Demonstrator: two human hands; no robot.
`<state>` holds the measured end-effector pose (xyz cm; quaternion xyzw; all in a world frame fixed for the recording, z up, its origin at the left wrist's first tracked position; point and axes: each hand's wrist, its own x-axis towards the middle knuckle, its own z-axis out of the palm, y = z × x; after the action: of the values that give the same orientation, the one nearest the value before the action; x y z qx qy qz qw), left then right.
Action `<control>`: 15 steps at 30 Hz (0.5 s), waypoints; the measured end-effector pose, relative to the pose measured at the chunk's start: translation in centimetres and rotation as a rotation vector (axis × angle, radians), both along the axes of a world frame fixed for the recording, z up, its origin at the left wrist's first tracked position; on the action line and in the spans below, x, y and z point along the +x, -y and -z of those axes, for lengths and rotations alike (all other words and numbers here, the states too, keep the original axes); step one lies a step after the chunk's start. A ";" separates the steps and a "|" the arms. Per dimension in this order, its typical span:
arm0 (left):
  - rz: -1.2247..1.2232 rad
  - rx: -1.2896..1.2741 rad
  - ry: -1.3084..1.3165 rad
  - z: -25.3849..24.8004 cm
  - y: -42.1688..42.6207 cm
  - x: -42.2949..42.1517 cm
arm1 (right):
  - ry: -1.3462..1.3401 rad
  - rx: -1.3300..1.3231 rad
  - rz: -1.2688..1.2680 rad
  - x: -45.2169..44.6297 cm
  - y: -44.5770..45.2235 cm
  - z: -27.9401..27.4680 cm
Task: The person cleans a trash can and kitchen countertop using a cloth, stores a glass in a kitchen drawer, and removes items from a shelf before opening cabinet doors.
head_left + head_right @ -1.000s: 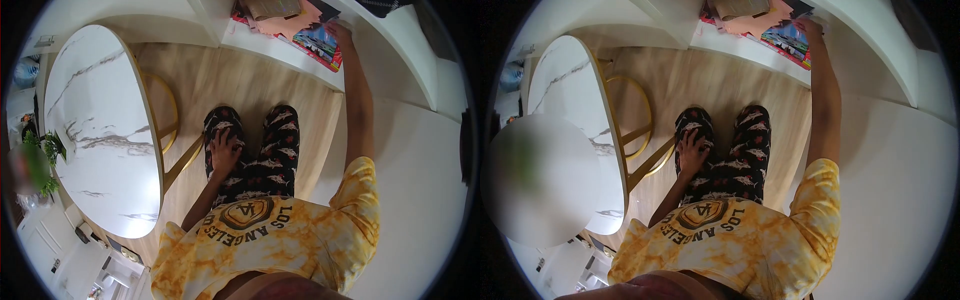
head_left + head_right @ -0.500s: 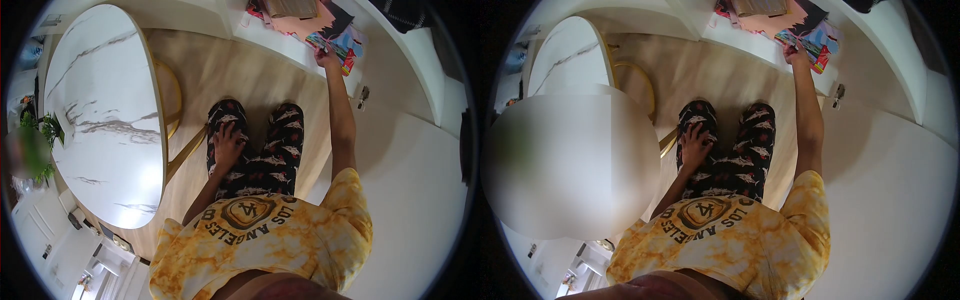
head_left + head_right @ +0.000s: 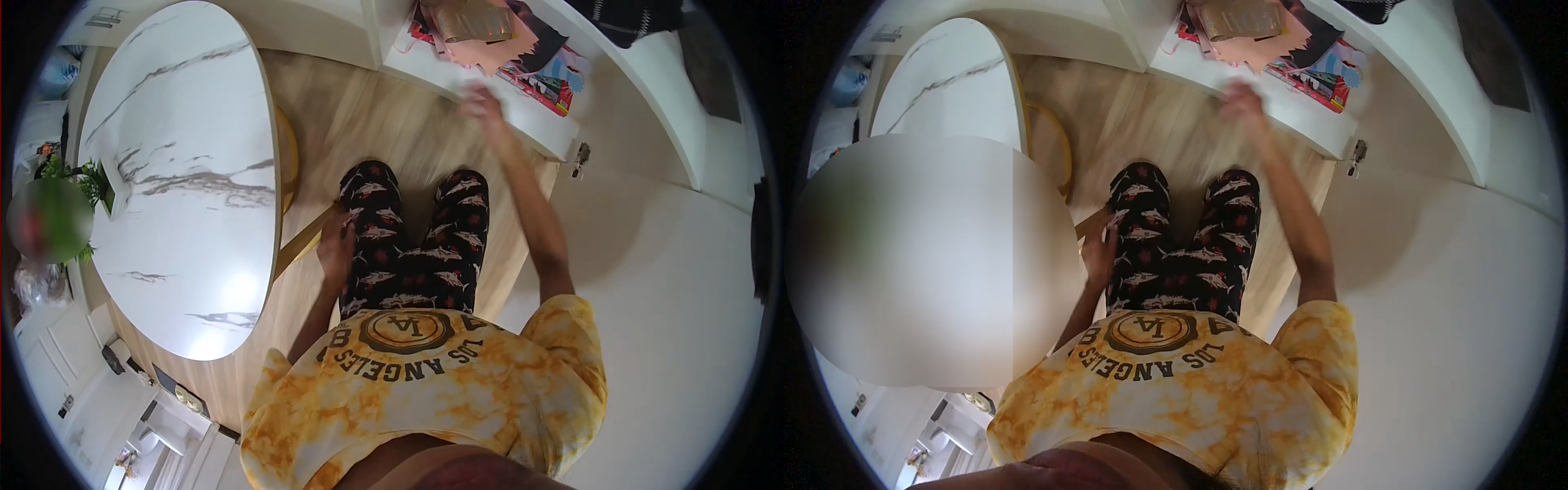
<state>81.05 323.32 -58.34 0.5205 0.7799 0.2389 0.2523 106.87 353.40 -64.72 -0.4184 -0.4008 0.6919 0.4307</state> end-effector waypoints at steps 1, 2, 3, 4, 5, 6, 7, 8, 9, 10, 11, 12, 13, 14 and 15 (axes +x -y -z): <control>-0.379 -0.007 0.220 -0.8 0.4 0.7 | -0.061 0.014 -0.251 -4.0 2.8 -2.0; -0.750 -0.013 0.442 -1.5 0.8 1.4 | 0.055 -0.109 -0.336 -8.1 5.4 -5.3; -1.119 -0.019 0.668 -2.1 1.1 1.5 | 0.034 -0.186 -0.398 -11.5 7.4 -7.7; -1.064 0.080 0.598 -2.4 1.1 0.7 | -0.045 -0.102 -0.388 -14.5 9.4 -7.6; -1.011 0.177 0.526 -2.6 0.8 -0.7 | -0.034 -0.058 -0.353 -17.5 11.2 -8.7; -0.958 0.275 0.457 -2.5 0.2 -1.7 | -0.021 -0.011 -0.321 -19.7 12.5 -9.7; -0.996 0.552 0.452 -2.1 -0.7 -1.1 | -0.067 -0.009 -0.310 -21.1 13.4 -10.7; -0.930 0.574 0.431 -1.7 -0.3 -1.6 | -0.117 -0.003 -0.298 -22.1 13.8 -11.9; -0.860 0.597 0.410 -1.2 0.0 -2.1 | -0.169 0.005 -0.284 -22.4 13.9 -12.8; -0.791 0.616 0.387 -0.7 0.2 -2.6 | -0.161 -0.006 -0.245 -22.2 13.6 -13.6; -0.824 0.671 0.464 -1.1 0.3 -2.3 | -0.150 -0.026 -0.206 -21.6 12.9 -14.1; -0.852 0.649 0.462 -1.3 1.0 -2.4 | -0.139 -0.049 -0.169 -21.2 12.4 -14.8; -0.875 0.636 0.464 -1.2 1.2 -2.7 | -0.127 -0.025 -0.133 -20.8 11.4 -15.6; -0.899 0.624 0.468 -1.3 1.3 -2.8 | -0.114 0.000 -0.097 -20.4 10.2 -16.7; -0.876 0.558 0.379 -2.3 1.4 -2.6 | -0.102 0.021 -0.061 -20.2 9.3 -18.1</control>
<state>78.45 321.97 -56.05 0.1422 0.7715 0.6089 0.1177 86.68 344.07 -46.63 -0.3657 -0.3983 0.7209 0.4335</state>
